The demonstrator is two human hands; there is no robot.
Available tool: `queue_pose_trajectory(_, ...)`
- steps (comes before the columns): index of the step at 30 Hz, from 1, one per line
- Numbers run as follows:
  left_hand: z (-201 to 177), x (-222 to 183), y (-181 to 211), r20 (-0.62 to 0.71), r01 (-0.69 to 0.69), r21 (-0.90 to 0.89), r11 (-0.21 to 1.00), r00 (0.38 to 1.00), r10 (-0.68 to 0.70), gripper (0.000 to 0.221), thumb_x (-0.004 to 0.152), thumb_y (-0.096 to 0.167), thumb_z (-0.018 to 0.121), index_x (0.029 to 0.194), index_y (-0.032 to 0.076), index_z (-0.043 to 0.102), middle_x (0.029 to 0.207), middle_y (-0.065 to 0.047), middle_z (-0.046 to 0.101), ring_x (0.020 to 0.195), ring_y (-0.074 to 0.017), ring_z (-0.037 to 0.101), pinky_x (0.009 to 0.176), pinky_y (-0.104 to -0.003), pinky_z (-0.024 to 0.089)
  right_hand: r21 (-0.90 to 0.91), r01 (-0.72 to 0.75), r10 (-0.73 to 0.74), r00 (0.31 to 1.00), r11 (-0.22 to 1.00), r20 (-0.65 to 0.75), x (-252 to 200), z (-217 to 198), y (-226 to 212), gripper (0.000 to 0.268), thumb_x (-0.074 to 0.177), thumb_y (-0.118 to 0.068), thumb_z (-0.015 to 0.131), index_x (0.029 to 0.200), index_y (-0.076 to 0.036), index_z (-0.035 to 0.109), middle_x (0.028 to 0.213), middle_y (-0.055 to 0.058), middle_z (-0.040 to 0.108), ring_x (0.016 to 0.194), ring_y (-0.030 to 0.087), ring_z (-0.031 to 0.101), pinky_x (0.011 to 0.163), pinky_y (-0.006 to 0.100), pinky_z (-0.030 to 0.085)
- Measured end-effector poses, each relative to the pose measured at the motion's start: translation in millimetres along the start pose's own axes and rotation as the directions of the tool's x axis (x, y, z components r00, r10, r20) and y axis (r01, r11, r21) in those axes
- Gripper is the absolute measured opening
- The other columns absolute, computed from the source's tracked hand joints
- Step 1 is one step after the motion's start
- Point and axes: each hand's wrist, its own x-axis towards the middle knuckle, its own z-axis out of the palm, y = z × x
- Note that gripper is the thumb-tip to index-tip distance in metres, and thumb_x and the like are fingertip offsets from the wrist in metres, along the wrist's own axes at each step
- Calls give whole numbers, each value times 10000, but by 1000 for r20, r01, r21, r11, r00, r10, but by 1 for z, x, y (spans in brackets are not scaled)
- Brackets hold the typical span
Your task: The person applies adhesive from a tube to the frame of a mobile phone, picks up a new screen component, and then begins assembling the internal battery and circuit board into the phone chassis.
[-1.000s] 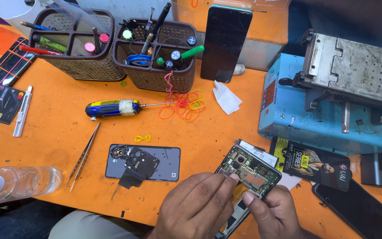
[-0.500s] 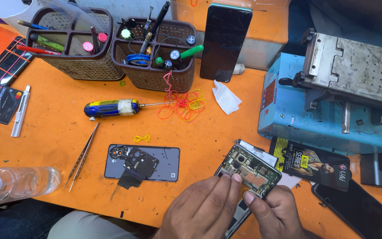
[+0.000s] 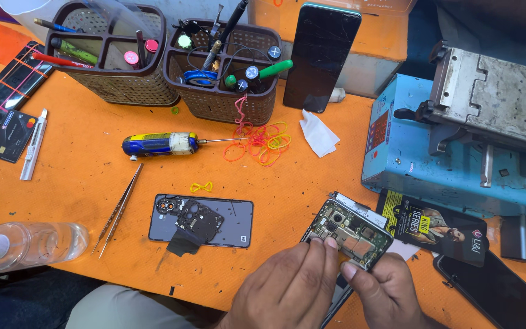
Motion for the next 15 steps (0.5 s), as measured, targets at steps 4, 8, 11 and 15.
queue_pose_trajectory(4,-8,0,-4,-13,75,-191,979,997,-79,326,778,50,699,1081,-70,717,1008,-146,701,922,-258,735,807,-345,622,367,-201,228,973,908,-30,5,0,7,376,985,-55,550,1304,132,622,1161,246,736,1080,271,664,936,426,524)
queue_pose_trajectory(8,-9,-7,-3,20,469,-586,661,824,-566,342,832,43,791,1163,17,707,1006,-78,680,905,-185,710,774,-314,605,552,-113,156,987,826,-31,4,1,-4,376,960,-39,542,1251,178,636,1224,302,714,1172,358,666,1024,512,510)
queue_pose_trajectory(11,-5,-11,-1,302,641,-709,294,652,-695,364,772,79,827,1114,15,723,930,-68,652,790,-130,672,663,-263,564,535,-142,199,979,833,-50,5,4,-6,386,937,-36,549,1255,166,633,1238,289,704,1193,344,648,1039,508,500)
queue_pose_trajectory(15,8,-17,2,541,745,-667,-5,480,-691,268,804,112,813,1052,30,752,828,-25,678,656,-62,648,582,-219,519,524,-149,180,984,838,-7,3,4,-2,403,936,-42,548,1276,157,628,1248,281,705,1216,333,643,1057,508,485)
